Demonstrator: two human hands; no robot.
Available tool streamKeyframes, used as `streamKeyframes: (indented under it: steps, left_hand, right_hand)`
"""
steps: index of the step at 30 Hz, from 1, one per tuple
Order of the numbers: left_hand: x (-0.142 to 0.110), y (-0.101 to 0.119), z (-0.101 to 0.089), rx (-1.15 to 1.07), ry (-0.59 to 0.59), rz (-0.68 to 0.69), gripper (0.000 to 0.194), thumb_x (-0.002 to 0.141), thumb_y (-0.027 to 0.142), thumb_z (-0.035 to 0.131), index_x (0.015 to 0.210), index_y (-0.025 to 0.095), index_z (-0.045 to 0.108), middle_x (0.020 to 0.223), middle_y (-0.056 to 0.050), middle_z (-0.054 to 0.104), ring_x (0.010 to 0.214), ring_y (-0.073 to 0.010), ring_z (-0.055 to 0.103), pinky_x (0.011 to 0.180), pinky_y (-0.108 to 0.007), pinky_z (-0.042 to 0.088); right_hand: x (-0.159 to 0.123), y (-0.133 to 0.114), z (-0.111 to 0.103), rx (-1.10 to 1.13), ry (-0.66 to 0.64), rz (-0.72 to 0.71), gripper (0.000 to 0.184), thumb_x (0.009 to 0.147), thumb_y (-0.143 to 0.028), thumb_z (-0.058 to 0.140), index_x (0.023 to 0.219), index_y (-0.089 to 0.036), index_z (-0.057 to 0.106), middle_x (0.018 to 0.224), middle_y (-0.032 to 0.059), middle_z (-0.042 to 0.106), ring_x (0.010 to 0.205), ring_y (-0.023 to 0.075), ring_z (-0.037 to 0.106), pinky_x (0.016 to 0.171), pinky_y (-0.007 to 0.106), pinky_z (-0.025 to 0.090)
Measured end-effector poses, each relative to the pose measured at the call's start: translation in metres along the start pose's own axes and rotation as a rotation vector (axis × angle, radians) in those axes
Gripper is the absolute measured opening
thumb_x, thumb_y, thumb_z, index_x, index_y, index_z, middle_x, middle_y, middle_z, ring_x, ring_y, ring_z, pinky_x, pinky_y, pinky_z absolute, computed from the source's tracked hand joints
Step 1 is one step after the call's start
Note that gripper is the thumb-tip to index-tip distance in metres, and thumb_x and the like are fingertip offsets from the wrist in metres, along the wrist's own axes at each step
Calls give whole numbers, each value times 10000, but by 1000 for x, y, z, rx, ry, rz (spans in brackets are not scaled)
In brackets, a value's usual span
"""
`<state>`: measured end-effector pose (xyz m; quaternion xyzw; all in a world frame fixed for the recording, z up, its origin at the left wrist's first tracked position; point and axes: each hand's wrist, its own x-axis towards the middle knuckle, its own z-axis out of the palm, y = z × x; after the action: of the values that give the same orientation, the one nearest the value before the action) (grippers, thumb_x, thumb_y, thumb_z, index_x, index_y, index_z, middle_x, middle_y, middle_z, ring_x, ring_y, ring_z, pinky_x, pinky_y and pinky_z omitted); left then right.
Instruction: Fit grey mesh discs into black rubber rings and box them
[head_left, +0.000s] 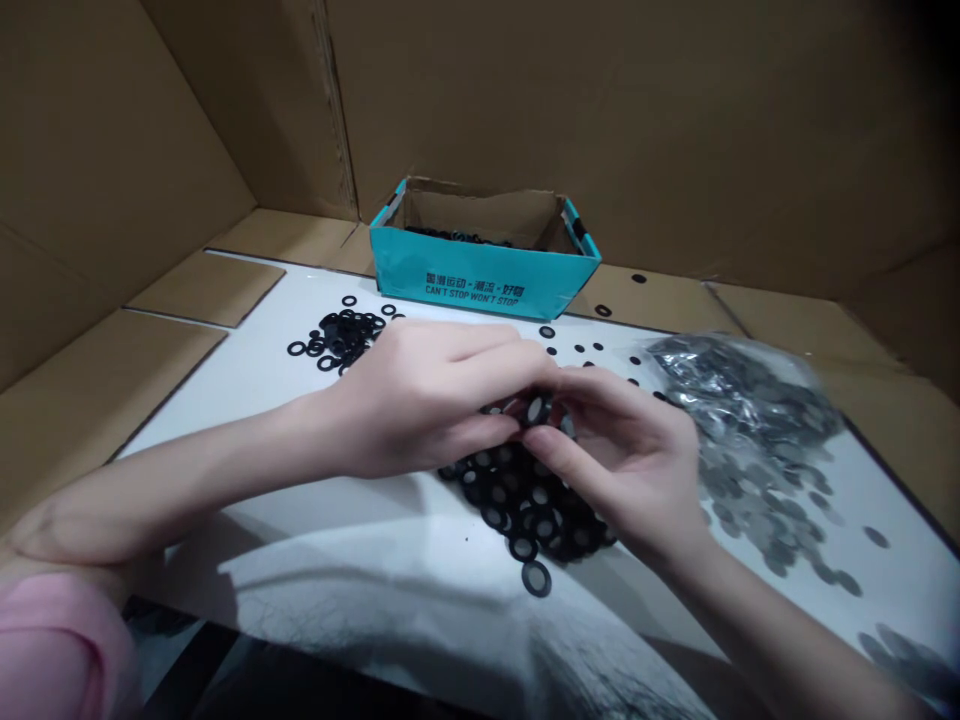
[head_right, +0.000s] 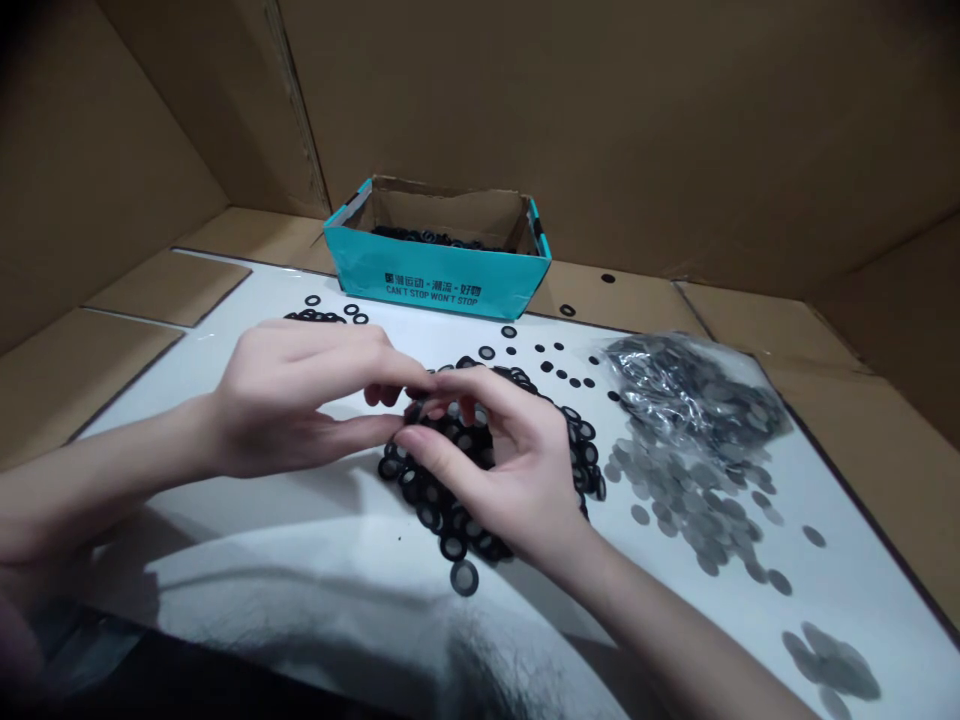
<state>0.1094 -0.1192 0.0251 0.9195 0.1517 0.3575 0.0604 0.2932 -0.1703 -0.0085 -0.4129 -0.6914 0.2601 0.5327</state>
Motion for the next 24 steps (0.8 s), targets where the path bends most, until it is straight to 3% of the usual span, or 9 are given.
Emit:
streamKeyframes:
  steps: [9, 13, 17, 24]
  left_hand:
    - [-4, -4, 7, 76, 43, 72, 139, 866, 148, 532, 858, 210, 656, 692, 4, 652, 595, -97, 555, 577, -203, 414]
    - [-3, -6, 4, 22, 34, 58, 123, 867, 157, 575, 945, 207, 655, 760, 0, 676, 625, -89, 573, 603, -194, 426]
    - [2, -13, -4, -297, -75, -152, 247, 833, 265, 679, 1051, 170, 616, 859, -14, 686, 688, -79, 612, 671, -172, 483]
    - [4, -23, 4, -1035, -365, -431, 162, 930, 248, 526, 985, 115, 600, 848, -42, 633, 661, -89, 624, 624, -195, 536]
  right_hand:
    - [0, 1, 2, 25, 2, -34, 132, 759, -194, 726, 876, -243, 692, 761, 0, 718, 672, 157, 669, 641, 294, 579]
    - [0, 2, 2, 28, 21, -73, 205, 760, -148, 712, 928, -263, 687, 786, -4, 712, 684, 153, 665, 648, 299, 579]
    - [1, 6, -3, -131, 78, -198, 344, 746, -132, 716, 1052, -284, 678, 903, 32, 694, 797, 183, 644, 700, 348, 553]
    - [5, 5, -7, -423, 137, -471, 419, 707, -141, 757, 1088, -297, 684, 851, 47, 593, 771, 184, 582, 623, 339, 498]
